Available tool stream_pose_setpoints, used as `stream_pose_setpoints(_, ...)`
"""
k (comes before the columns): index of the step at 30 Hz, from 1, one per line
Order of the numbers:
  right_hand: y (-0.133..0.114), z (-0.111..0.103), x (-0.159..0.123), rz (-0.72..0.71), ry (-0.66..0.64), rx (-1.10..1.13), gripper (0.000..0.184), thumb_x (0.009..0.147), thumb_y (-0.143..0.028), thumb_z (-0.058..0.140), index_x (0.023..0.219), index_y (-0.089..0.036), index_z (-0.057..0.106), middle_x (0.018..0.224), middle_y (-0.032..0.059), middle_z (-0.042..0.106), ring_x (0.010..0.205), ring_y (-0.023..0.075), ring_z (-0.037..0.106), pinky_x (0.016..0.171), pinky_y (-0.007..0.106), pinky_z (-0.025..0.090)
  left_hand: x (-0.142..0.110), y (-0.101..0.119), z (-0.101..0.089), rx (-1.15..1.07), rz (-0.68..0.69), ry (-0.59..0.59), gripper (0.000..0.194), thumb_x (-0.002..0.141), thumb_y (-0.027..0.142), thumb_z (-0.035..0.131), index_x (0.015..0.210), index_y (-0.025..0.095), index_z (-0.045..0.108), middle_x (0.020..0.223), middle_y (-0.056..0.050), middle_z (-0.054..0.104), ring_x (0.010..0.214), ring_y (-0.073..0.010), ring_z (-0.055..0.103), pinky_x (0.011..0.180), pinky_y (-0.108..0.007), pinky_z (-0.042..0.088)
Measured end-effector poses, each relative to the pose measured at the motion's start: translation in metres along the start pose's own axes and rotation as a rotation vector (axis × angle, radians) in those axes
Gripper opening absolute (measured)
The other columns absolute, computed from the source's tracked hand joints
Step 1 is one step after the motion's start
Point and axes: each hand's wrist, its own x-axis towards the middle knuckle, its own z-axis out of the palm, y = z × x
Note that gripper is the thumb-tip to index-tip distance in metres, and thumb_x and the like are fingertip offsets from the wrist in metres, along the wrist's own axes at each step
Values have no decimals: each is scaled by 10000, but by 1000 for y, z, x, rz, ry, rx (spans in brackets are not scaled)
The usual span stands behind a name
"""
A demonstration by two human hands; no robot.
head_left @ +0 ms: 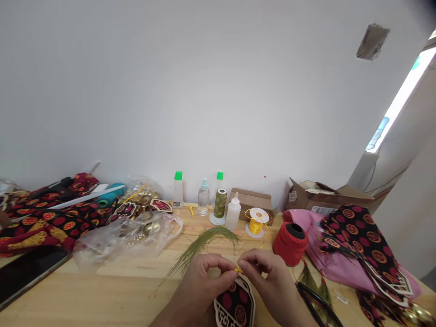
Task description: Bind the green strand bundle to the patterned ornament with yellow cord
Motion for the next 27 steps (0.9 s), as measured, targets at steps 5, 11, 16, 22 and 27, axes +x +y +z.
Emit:
stream_pose_setpoints(5,1,3,2,168,-59,325,227,698,-339,541,605,-139,595,522,-10,542,438,81,445,390,172,325,1,0,0,-150,15,-38,149,656,247,567,580,149,648,549,-8,616,562,-125,524,562,-222,414)
stream_pose_setpoints(11,9,20,-2,268,-13,585,231,641,-364,605,612,-135,601,494,-16,546,431,78,462,421,174,369,3,-9,4,-438,-49,-14,127,644,232,587,552,155,628,514,25,570,504,-91,485,499,-194,388)
stream_pose_setpoints(16,5,30,-5,141,92,332,272,700,-371,536,581,-136,603,514,7,553,470,103,472,433,183,372,3,-11,6,-349,-62,140,128,664,246,560,596,159,625,548,14,588,524,-110,512,491,-202,400)
stream_pose_setpoints(22,-1,25,-4,-135,152,-30,228,769,-259,456,627,-149,597,523,1,534,470,98,438,448,184,345,1,-3,4,5,102,300,137,674,217,530,615,169,644,636,-17,638,635,-157,562,617,-245,440)
stream_pose_setpoints(27,2,25,-3,-190,162,-150,232,778,-230,440,603,-158,573,509,-5,526,468,97,445,444,181,336,-2,-2,4,270,261,355,140,688,214,520,619,190,640,578,-13,601,606,-154,540,605,-263,430)
